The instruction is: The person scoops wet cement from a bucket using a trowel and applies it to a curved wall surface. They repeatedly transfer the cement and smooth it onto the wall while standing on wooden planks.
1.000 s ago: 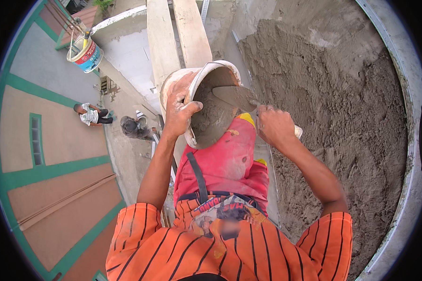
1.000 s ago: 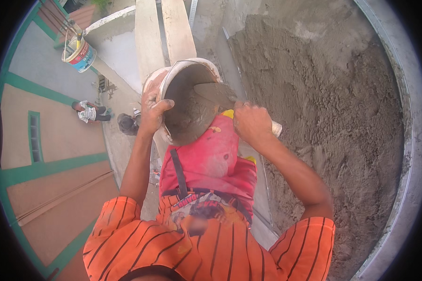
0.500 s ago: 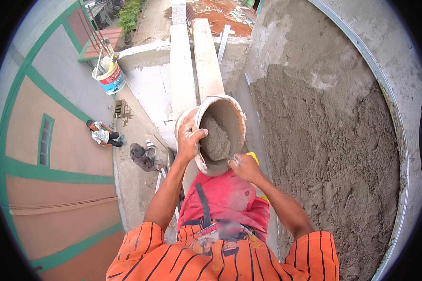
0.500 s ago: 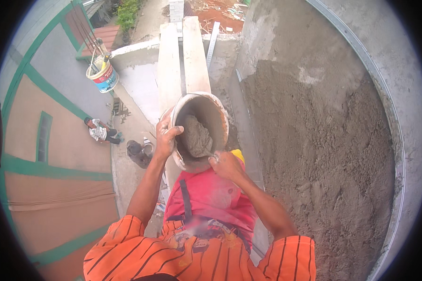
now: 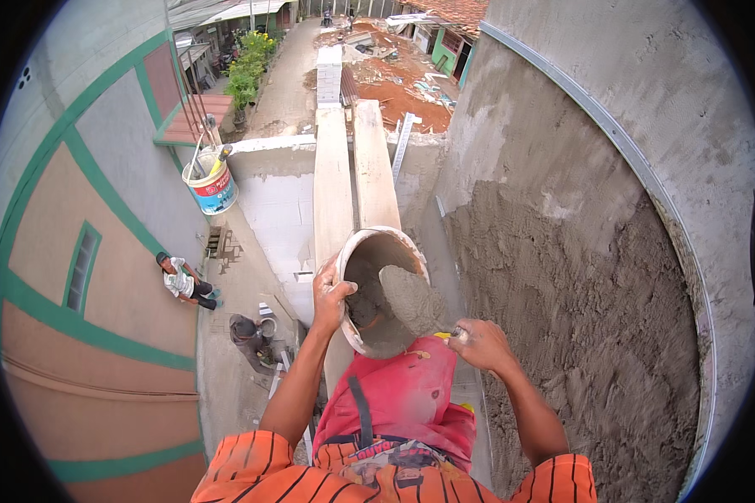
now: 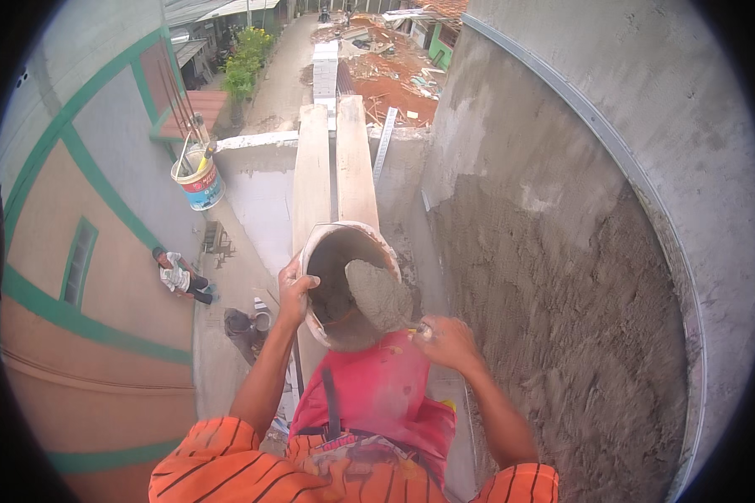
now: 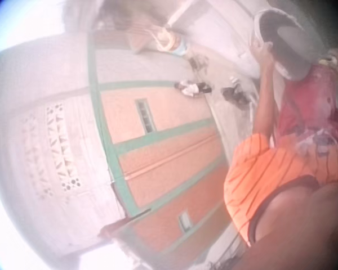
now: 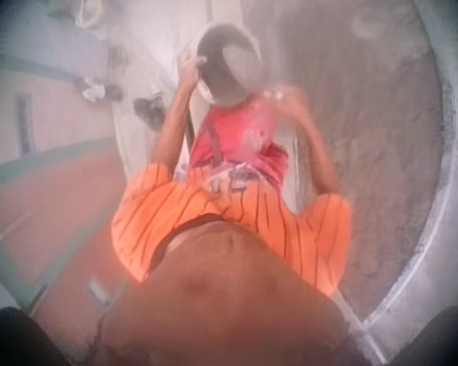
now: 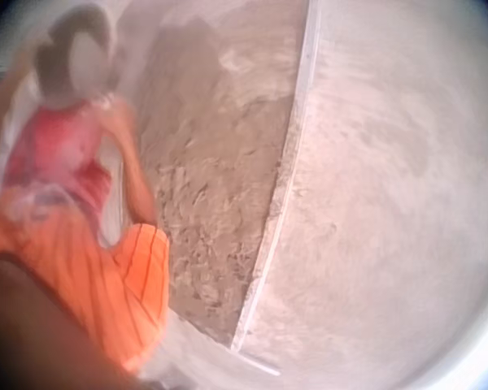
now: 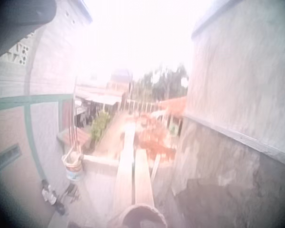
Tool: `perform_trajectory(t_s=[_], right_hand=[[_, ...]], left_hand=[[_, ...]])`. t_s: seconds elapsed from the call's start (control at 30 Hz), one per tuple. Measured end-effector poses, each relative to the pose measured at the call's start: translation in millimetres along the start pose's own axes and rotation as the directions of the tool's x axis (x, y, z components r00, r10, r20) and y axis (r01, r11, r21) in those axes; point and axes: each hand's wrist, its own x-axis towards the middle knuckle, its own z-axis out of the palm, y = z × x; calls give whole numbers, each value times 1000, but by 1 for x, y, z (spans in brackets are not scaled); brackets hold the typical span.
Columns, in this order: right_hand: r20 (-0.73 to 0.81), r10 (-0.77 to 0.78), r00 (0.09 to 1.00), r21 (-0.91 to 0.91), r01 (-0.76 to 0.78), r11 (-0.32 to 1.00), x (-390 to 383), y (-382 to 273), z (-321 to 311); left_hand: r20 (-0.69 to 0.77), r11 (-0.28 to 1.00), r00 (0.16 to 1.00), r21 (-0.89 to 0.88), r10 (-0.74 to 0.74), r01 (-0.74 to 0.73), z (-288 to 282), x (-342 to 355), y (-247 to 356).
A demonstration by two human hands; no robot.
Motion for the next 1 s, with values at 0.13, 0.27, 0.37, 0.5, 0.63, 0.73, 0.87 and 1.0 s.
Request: perform_trajectory(t_s=[0.13, 0.27, 0.37, 0.5, 0.63, 0.73, 0.87, 1.0], right_hand=[[54, -97, 994, -71, 100, 992, -12, -16, -51], [98, -259, 961, -113, 269, 956, -23, -51, -95], [147, -389, 909, -44, 399, 916, -31, -83, -122], [85, -571, 816, 176, 552, 815, -50, -106, -153], [96, -574, 813, 412, 493, 767, -49, -98, -190], [148, -124, 981, 726, -22, 688, -55, -40, -229], [-515, 414, 750, 376, -236, 896, -99, 21, -253], [-841, 364, 400, 314, -187, 931, -254, -20, -222]], left_hand=[[4, 1000, 1000, 26, -3, 3, 4, 3, 4], [35, 997, 999, -79, 3, 0, 9, -2, 10], [26, 1000, 999, -18, 18, -18, 5, -3, 4], [48, 987, 999, -156, -22, 29, 8, -7, -18], [67, 843, 995, -529, -78, 102, -13, -14, -36], [119, 998, 992, 36, 40, -44, 27, 2, 4], [69, 987, 998, 163, -14, 2, 22, -2, 22], [24, 995, 999, -91, -43, 45, 7, -11, 28]])
